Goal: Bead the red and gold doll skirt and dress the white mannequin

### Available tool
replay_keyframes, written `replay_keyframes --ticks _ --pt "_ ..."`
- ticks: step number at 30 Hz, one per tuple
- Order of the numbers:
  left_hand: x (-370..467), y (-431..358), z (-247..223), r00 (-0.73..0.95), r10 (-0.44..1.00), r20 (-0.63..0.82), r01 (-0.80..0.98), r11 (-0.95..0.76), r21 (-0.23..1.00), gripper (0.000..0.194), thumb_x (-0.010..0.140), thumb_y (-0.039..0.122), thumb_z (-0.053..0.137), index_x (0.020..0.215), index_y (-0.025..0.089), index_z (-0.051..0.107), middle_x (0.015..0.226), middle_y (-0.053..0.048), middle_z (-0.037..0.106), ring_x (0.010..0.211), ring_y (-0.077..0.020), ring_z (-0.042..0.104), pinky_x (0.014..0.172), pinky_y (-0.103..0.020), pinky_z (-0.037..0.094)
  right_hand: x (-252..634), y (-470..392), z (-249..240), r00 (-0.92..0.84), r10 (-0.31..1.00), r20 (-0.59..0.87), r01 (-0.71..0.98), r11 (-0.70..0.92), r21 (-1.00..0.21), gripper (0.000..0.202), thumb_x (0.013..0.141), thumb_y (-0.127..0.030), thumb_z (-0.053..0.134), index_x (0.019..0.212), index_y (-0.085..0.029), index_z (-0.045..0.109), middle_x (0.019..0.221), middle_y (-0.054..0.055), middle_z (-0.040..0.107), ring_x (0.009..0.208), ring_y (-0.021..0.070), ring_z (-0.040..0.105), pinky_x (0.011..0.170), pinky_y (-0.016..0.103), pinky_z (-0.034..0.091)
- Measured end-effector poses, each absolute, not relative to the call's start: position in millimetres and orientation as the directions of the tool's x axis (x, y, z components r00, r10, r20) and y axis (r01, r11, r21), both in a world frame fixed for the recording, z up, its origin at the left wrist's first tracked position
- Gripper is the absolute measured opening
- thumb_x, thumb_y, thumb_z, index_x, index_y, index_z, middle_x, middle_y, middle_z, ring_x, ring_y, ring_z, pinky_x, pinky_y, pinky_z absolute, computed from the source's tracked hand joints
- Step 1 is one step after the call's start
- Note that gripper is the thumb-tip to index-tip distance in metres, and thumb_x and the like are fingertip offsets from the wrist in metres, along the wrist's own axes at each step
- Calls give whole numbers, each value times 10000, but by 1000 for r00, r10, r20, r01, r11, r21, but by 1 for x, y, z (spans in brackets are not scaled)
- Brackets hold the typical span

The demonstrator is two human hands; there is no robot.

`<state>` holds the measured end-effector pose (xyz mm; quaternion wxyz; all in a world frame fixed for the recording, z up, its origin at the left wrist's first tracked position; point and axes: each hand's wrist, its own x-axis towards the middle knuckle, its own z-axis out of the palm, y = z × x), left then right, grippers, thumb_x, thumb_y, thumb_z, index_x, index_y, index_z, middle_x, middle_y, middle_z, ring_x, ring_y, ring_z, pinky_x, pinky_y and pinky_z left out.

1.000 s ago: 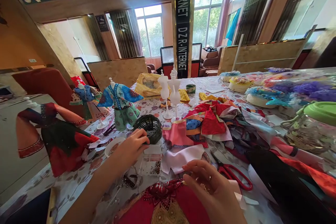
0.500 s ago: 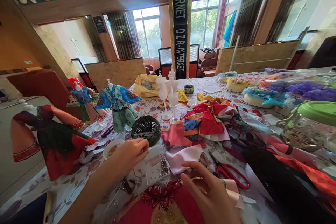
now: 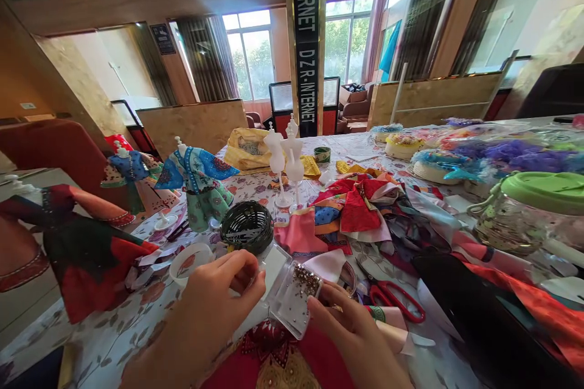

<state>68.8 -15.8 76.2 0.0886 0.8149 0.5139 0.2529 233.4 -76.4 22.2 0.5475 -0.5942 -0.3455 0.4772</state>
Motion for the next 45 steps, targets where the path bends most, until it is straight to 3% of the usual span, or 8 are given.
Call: replay_keyframes --ticks 6,13,22,25,28,32,37,45 --pt "76 -27 71 292 861 416 748 -477 462 115 743 180 465 643 220 505 634 4 616 523 -123 568 505 -253 449 235 -77 24 210 932 -294 -324 -218 -921 266 659 -453 716 871 -294 736 917 36 754 879 275 697 805 384 557" --pt "72 -35 81 328 865 379 761 -480 436 49 764 192 510 740 234 521 717 -3 643 560 -151 602 492 -273 469 237 -76 22 338 882 -329 -253 -252 -934 400 575 -473 751 909 -254 730 938 52 751 947 306 673 834 404 546" --pt "63 -47 82 463 753 468 775 -600 199 80 808 217 536 833 262 597 876 -24 676 786 -200 652 663 -305 548 242 -80 3 393 898 -196 -71 -183 -981 391 687 -487 684 1026 -292 701 1128 29 688 1105 288 593 882 365 528" --pt "60 -50 80 543 759 358 775 -618 134 115 810 230 532 802 278 636 820 -21 696 752 -207 667 602 -294 543 246 -82 5 370 912 -176 -41 -173 -984 374 673 -452 707 1016 -303 708 1100 31 700 1092 307 598 869 381 533" --pt "65 -52 83 576 817 42 805 -575 143 110 779 242 581 843 275 664 787 -22 723 681 -228 685 507 -290 514 245 -82 7 344 917 -202 -77 -187 -979 405 672 -457 707 1043 -295 695 1065 40 714 1059 313 617 877 405 525" --pt "80 -49 92 437 835 -335 895 -440 70 255 816 285 561 1055 247 641 865 -85 740 777 -298 703 566 -333 520 239 -79 9 334 912 -237 -173 -188 -967 516 667 -522 686 1108 -255 651 1133 57 685 1074 303 609 912 425 501" --pt "88 -47 90 412 827 -382 896 -443 7 453 847 308 526 1291 225 502 899 -139 731 820 -323 696 629 -370 521 237 -79 7 349 895 -278 -212 -214 -954 551 641 -521 709 1111 -244 629 1125 66 687 1087 296 601 931 428 483" --pt "89 -46 87 415 826 -382 900 -435 36 500 848 291 532 1336 215 449 881 -144 728 830 -318 693 679 -378 531 239 -80 2 364 880 -305 -193 -249 -949 588 634 -554 698 1124 -242 613 1108 63 688 1088 310 597 832 389 537"
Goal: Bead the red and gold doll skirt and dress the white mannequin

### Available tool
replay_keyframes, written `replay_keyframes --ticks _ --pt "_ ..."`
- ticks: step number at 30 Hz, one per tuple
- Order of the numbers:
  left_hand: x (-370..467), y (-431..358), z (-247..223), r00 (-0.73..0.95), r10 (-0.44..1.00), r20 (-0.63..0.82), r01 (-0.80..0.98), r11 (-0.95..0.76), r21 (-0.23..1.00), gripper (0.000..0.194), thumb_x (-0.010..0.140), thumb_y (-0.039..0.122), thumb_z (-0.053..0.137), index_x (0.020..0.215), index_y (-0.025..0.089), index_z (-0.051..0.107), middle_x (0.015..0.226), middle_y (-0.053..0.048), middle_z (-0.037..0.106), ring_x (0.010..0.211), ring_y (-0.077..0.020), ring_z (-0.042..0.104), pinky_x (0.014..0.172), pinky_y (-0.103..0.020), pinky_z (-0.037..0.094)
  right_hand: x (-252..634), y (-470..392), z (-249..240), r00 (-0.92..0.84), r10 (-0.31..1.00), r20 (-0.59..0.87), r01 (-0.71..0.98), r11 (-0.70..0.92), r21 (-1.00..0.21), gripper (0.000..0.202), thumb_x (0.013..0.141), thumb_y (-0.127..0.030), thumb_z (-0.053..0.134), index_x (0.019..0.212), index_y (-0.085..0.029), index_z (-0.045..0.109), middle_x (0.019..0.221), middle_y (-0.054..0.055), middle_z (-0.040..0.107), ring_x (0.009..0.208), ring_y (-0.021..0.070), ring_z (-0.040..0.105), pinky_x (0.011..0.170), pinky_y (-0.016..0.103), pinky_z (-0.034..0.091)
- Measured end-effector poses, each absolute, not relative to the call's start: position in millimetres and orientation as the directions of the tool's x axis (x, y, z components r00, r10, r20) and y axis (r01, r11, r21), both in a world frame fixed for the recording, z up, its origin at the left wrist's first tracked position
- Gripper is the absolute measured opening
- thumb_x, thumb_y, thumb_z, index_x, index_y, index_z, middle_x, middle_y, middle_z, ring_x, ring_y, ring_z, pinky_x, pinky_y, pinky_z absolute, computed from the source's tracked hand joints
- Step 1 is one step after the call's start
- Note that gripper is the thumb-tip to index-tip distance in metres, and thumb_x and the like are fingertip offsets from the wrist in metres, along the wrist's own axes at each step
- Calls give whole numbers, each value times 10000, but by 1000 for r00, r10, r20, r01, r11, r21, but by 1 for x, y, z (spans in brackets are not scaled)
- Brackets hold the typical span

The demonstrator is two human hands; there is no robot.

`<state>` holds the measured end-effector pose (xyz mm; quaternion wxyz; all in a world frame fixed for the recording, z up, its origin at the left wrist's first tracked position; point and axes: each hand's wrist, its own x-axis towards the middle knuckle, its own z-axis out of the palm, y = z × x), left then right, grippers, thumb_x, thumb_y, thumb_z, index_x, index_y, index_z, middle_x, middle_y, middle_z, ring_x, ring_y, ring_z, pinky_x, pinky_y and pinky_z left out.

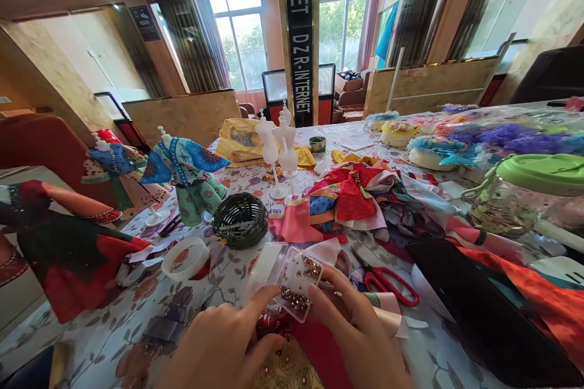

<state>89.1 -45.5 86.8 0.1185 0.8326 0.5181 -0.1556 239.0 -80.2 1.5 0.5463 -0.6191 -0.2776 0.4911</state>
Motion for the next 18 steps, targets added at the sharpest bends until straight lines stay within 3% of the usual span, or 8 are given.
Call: replay_keyframes --ticks 6,18 --pt "93 -45 91 399 830 -389 912 -401 81 402 867 258 513 1268 235 503 933 -120 719 891 -316 675 752 -439 521 237 -79 5 290 895 -338 -282 -257 -924 622 652 -546 694 1178 -246 554 1137 60 672 1126 318 568 844 405 523" --pt "93 -43 88 398 829 -393 915 -388 109 416 874 267 511 1288 240 479 944 -128 715 902 -330 670 761 -465 516 237 -79 8 238 911 -337 -299 -262 -918 587 681 -532 680 1177 -248 543 1179 77 649 1154 316 547 856 414 511"
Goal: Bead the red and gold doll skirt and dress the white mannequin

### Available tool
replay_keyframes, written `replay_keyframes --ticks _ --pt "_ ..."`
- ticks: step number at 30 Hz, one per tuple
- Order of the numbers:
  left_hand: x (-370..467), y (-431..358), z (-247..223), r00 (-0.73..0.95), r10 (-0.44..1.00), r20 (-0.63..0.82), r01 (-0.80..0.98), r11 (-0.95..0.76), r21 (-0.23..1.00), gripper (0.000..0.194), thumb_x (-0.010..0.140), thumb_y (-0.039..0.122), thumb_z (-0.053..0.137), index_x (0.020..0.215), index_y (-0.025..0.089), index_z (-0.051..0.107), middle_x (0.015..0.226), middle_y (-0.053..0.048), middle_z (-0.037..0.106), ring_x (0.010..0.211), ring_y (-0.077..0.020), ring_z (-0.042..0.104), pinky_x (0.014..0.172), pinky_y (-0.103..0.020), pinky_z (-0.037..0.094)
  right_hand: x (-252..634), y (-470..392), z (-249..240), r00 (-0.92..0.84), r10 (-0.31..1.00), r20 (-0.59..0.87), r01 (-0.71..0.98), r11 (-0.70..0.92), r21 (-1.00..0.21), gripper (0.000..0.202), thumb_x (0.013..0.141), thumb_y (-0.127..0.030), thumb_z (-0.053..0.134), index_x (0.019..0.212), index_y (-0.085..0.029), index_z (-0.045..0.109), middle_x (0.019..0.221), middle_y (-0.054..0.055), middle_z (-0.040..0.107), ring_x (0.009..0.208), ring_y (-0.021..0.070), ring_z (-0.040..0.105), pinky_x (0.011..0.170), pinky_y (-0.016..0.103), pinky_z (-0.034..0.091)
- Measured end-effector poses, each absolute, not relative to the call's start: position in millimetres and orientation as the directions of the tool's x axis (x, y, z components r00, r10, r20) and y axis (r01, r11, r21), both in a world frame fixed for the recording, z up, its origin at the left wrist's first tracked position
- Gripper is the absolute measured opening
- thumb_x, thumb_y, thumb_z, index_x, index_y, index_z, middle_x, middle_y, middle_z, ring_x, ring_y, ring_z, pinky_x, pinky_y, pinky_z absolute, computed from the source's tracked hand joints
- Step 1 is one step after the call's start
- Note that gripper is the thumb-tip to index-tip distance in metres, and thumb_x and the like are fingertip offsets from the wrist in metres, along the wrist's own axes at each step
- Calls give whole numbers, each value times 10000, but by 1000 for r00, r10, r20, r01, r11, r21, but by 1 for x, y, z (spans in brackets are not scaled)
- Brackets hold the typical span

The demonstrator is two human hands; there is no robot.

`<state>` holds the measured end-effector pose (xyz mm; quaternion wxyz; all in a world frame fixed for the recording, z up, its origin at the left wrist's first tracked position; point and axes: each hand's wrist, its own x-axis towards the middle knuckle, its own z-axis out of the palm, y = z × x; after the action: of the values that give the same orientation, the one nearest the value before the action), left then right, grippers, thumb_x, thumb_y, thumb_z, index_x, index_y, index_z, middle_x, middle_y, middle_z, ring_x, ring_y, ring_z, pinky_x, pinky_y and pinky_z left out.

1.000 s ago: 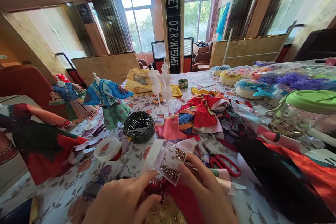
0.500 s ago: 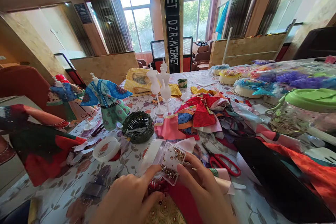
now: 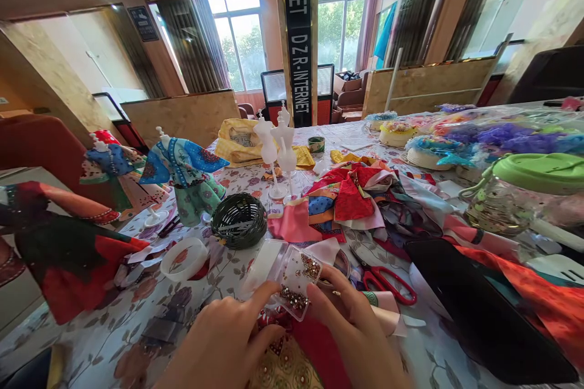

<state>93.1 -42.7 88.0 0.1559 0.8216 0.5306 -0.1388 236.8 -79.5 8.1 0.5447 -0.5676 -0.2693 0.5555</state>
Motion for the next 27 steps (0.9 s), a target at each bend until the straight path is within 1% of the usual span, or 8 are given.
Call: replay_keyframes --ticks 5,8,14,17,20,24,27 --pt "94 -42 89 383 828 -409 922 -372 112 394 869 267 523 1261 237 499 955 -128 713 910 -330 667 764 -468 518 238 -79 8 233 924 -303 -260 -241 -935 547 688 -524 676 1151 -252 567 1173 65 653 1124 309 570 893 428 490" --pt "94 -43 88 388 828 -405 920 -377 110 364 867 262 528 1230 236 517 965 -122 711 915 -328 665 766 -468 516 238 -80 7 270 917 -293 -253 -226 -941 533 693 -521 673 1143 -249 581 1135 61 670 1071 309 604 879 431 500" --pt "95 -43 90 389 826 -408 919 -380 108 389 874 255 513 1262 238 493 958 -119 712 912 -319 668 770 -460 516 237 -80 15 282 910 -305 -213 -250 -944 538 669 -541 677 1111 -242 602 1106 60 678 1053 302 612 816 382 533" --pt "95 -43 91 392 823 -412 917 -385 103 387 874 252 511 1260 231 497 953 -126 712 906 -324 668 761 -463 518 235 -80 19 298 910 -288 -205 -234 -951 500 668 -538 676 1074 -251 614 1051 39 696 1027 274 625 834 351 524" --pt "94 -43 91 400 816 -416 913 -393 109 371 876 251 505 1246 220 509 950 -131 711 906 -332 666 759 -470 517 235 -81 20 275 923 -270 -212 -216 -953 464 699 -535 655 1071 -261 615 1017 27 703 970 250 649 823 332 526" --pt "93 -42 89 408 819 -404 911 -396 117 367 873 247 512 1238 212 510 950 -132 711 901 -336 667 755 -477 517 236 -82 22 273 904 -329 -189 -285 -940 493 717 -540 641 1128 -272 596 1040 31 699 890 241 674 743 328 547" --pt "93 -42 89 414 815 -406 908 -402 120 355 874 241 511 1227 202 516 948 -134 712 900 -338 668 753 -480 518 235 -82 23 315 884 -345 -189 -298 -936 532 687 -545 659 1130 -255 602 1055 44 697 941 266 661 739 336 550"
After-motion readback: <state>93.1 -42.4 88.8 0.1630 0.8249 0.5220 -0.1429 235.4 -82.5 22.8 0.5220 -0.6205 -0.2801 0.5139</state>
